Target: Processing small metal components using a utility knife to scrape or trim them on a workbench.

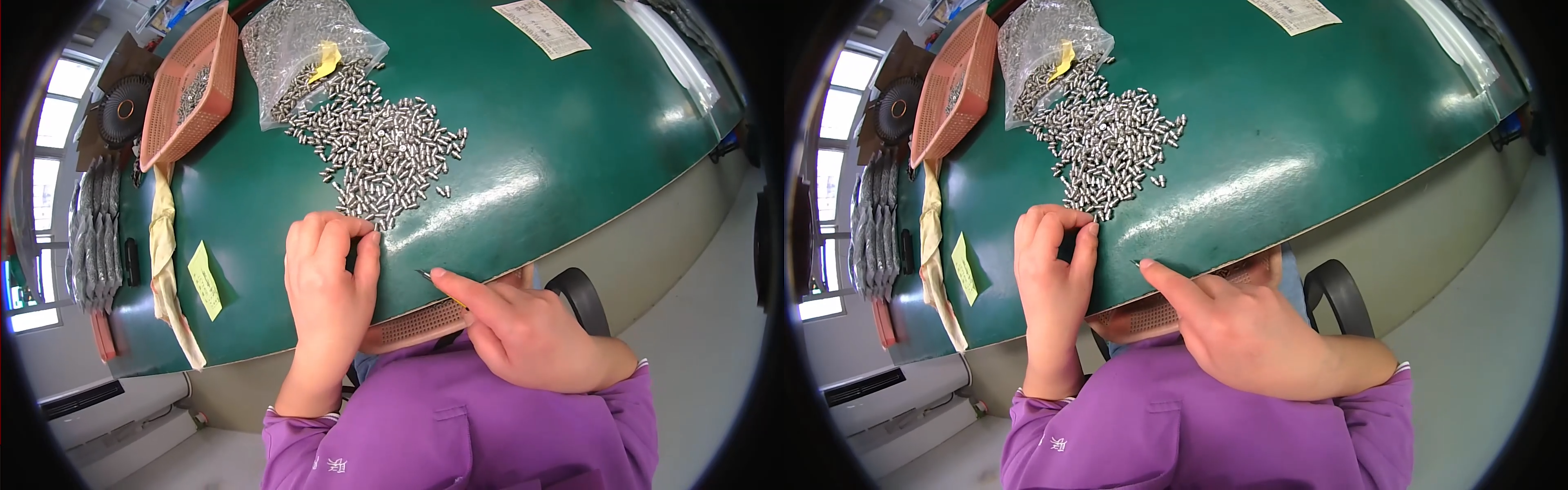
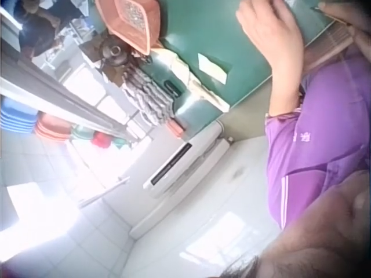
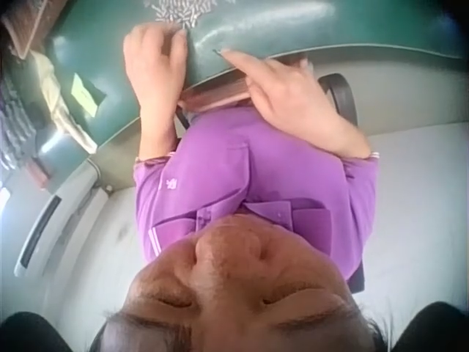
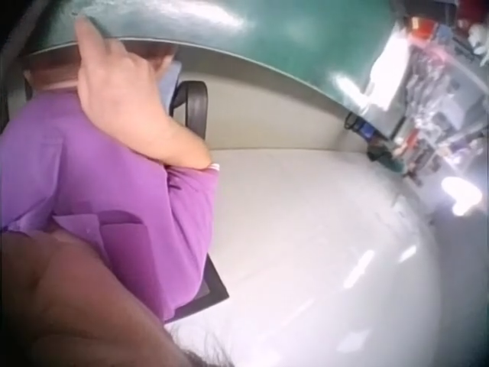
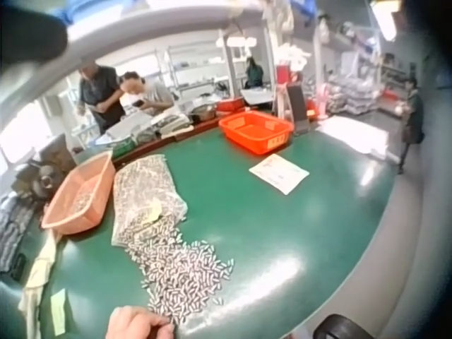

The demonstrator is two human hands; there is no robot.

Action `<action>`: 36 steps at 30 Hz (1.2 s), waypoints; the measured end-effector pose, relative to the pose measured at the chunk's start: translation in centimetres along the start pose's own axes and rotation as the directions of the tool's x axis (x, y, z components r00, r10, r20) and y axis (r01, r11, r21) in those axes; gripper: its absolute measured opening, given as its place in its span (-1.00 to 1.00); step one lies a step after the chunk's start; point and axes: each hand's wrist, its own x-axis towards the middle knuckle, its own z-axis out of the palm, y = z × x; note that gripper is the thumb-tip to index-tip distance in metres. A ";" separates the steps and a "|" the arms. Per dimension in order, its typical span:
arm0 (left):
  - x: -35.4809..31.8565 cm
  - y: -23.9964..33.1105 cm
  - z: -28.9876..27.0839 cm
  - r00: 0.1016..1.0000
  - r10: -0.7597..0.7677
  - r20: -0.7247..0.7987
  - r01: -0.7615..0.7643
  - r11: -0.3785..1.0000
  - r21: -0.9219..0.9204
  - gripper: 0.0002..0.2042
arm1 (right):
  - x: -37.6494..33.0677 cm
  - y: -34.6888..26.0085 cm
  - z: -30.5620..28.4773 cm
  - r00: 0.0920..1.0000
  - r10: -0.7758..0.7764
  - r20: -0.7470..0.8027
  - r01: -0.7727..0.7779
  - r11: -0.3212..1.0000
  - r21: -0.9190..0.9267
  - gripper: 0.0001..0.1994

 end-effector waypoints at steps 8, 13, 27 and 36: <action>-1.9 1.5 -1.9 0.981 0.030 0.193 0.003 0.985 -0.172 -0.83 | 0.1 -0.1 0.7 0.999 -0.032 -0.023 0.031 0.999 -0.021 -0.39; -2.3 1.4 -1.6 0.985 0.038 0.169 -0.006 0.983 -0.184 -0.80 | 0.0 -0.2 0.8 0.998 -0.068 0.002 0.068 0.997 -0.041 -0.38; -2.1 1.3 -1.5 0.984 0.048 0.172 -0.008 0.974 -0.227 -0.81 | 0.5 -0.1 0.4 0.989 -0.117 0.087 0.121 0.992 -0.045 -0.41; -1.1 1.2 -3.6 0.932 0.110 0.345 0.000 0.952 -0.305 -0.83 | -0.1 0.4 0.6 0.995 -0.101 0.002 0.100 0.995 0.025 -0.43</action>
